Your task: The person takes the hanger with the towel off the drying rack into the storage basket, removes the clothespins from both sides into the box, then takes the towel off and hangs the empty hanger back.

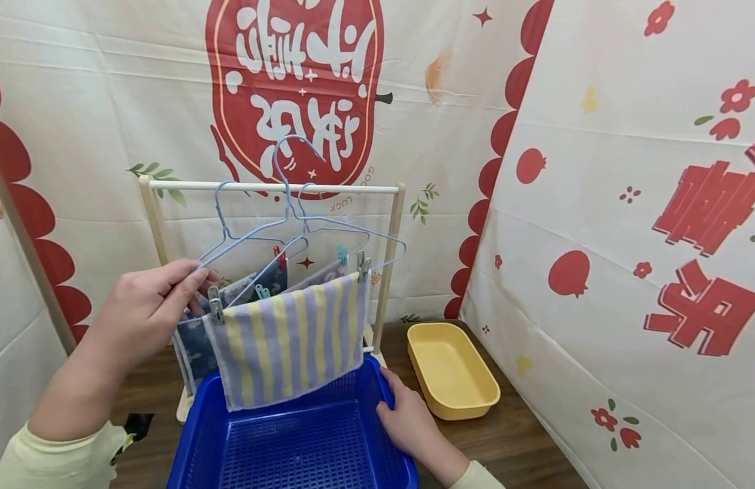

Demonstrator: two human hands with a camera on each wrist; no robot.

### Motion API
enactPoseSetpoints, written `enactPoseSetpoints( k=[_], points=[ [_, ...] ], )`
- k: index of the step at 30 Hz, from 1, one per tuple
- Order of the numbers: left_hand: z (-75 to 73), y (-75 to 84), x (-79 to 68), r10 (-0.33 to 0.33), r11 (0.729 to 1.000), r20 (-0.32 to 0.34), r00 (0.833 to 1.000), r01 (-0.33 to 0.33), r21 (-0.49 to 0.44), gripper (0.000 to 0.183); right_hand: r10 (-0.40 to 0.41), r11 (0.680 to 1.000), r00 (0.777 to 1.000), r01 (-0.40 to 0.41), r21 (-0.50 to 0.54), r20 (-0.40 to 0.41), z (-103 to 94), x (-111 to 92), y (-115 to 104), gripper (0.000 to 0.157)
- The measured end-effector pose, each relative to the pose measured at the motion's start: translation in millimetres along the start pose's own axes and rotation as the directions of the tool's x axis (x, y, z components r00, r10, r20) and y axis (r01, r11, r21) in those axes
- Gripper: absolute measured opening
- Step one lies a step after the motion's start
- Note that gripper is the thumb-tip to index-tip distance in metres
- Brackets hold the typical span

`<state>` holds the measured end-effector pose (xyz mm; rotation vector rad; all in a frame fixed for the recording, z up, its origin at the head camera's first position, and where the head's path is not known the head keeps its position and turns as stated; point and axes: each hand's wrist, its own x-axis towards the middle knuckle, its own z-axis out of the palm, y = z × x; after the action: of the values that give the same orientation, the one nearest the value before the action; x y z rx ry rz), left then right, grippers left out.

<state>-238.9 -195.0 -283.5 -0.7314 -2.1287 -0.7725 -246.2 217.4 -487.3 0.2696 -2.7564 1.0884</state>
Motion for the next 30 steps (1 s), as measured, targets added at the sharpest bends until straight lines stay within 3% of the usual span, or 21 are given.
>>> enactPoseSetpoints(
  k=[11,22,25,30],
  points=[
    [5.5,-9.6,-10.4,0.074,0.997,0.028,0.997,-0.074,-0.022,0.022,-0.006,1.0,1.0,0.006,-0.014,-0.019,-1.4,-0.7,-1.5,0.066],
    [34.5,-39.8,-40.2,0.204,0.978,-0.031,0.978,-0.205,-0.03,0.031,0.017,1.0,1.0,-0.016,0.015,-0.005,-3.2,-1.9,-3.6,0.068],
    [44.7,-47.3,-51.4,0.208,0.978,-0.034,0.978,-0.209,-0.026,0.032,0.02,1.0,1.0,-0.02,0.014,-0.008,-3.0,-2.0,-3.5,0.068],
    [57.2,-53.4,-67.1,0.156,0.987,-0.019,0.988,-0.156,-0.046,0.032,0.019,1.0,1.0,-0.019,0.009,-0.012,-1.9,-1.7,-1.6,0.068]
  ],
)
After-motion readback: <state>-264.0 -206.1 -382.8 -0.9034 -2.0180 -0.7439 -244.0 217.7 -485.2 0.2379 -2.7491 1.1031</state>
